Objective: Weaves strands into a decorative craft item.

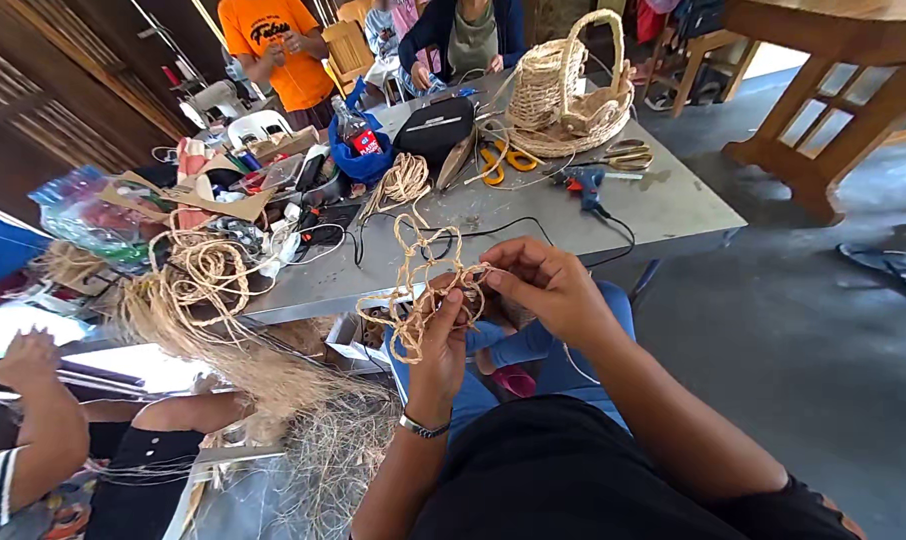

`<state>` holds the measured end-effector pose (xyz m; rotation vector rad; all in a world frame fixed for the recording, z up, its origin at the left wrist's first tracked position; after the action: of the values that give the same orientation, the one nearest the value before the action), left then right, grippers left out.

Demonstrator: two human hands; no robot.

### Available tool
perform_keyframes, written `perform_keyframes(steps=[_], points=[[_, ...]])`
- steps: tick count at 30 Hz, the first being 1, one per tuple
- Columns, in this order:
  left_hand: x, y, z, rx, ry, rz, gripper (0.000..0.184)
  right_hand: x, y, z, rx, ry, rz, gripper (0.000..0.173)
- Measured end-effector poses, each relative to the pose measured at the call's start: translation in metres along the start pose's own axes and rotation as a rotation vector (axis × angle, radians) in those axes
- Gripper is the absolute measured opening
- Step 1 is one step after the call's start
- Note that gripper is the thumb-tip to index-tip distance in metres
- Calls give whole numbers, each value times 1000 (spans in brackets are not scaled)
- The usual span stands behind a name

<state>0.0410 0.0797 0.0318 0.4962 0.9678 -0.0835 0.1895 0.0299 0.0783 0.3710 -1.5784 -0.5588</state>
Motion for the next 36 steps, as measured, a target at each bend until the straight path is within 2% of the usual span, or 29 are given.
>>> perform_keyframes(steps=[5, 8, 11, 14, 19, 22, 25, 27, 29, 31, 33, 34, 36], points=[[-5, 2, 2, -31, 2, 59, 13, 7, -2, 14, 9, 19, -78, 34], [-5, 0, 7, 4, 70, 100, 14, 11, -4, 19, -57, -7, -109, 41], [-8, -3, 10, 19, 149, 132, 14, 12, -4, 19, -124, -29, -135, 34], [-9, -3, 8, 7, 141, 143, 13, 11, -2, 18, -108, -28, -108, 25], [-4, -3, 9, -21, -37, 23, 16, 11, -2, 14, -100, -36, -87, 18], [3, -1, 11, 52, -219, -71, 20, 8, -3, 11, -111, -52, -93, 17], [5, 2, 12, 104, -281, -74, 25, 3, -1, 7, -90, -31, -75, 16], [7, 3, 10, 138, -277, -64, 31, 1, 2, 6, -49, 29, -34, 18], [10, 1, 11, 250, -233, -65, 48, 6, 6, 2, -4, 48, -22, 19], [19, -6, 3, 352, -146, -90, 72, 15, 10, -5, 23, 1, -52, 19], [26, -12, -19, 378, -80, -122, 84, 23, 13, -12, 54, -47, -84, 19], [25, -11, -35, 342, -56, -126, 81, 25, 14, -15, 72, -57, -94, 19], [10, -1, -67, 244, -51, -95, 64, 27, 16, -19, 118, -49, -101, 20]])
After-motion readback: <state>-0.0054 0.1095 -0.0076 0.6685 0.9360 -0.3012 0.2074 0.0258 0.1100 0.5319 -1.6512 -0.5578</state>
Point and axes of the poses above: each hand's wrist, its own y-axis towards the middle knuckle, its own z-axis out of the palm, x = y × z, the point moved 10 cm from there along y, towards the middle knuckle, and after that the axes turned 6 degrees about y, right-handed, at the moved point
